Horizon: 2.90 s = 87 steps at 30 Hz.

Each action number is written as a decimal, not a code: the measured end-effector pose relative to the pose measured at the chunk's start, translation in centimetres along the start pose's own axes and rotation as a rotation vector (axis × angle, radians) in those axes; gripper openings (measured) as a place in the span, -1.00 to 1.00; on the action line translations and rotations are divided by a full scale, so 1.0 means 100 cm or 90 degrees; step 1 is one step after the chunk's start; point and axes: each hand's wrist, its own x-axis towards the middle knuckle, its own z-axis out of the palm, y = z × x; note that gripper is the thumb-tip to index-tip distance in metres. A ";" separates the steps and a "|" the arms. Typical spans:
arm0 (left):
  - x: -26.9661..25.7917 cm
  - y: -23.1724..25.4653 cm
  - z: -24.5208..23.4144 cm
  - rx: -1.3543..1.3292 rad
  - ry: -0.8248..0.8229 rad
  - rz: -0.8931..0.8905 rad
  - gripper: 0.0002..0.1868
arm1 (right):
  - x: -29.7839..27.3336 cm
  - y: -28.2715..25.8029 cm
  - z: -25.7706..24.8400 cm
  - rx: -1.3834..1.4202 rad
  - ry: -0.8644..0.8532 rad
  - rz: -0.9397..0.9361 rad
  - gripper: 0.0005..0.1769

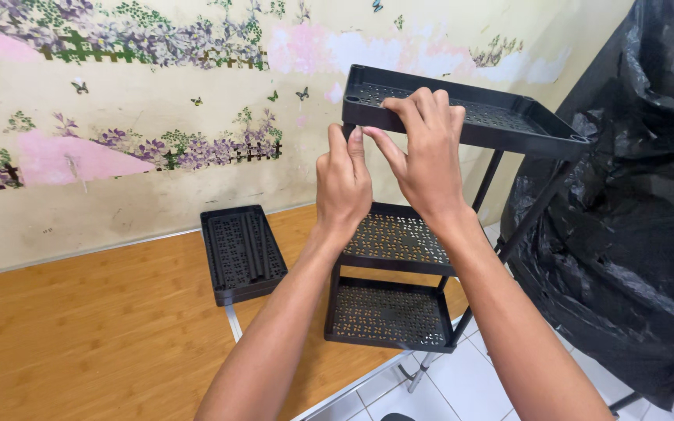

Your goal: The person assembles a black plastic three-tier storage shelf by inserting vertical poles into the trays and securing each tray to the frame. The person repeatedly adjusts the trays and poles to ensure a snug fit.

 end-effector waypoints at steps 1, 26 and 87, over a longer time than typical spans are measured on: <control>0.000 0.000 -0.001 -0.003 -0.003 0.002 -0.67 | -0.001 0.001 -0.001 0.001 0.002 0.001 -0.61; -0.001 -0.005 -0.018 -0.114 -0.083 -0.099 -0.54 | 0.003 -0.010 -0.011 -0.062 -0.021 -0.025 -0.61; -0.017 0.013 -0.015 -0.162 0.077 0.029 -0.64 | 0.022 -0.022 -0.009 0.143 -0.120 -0.038 -0.41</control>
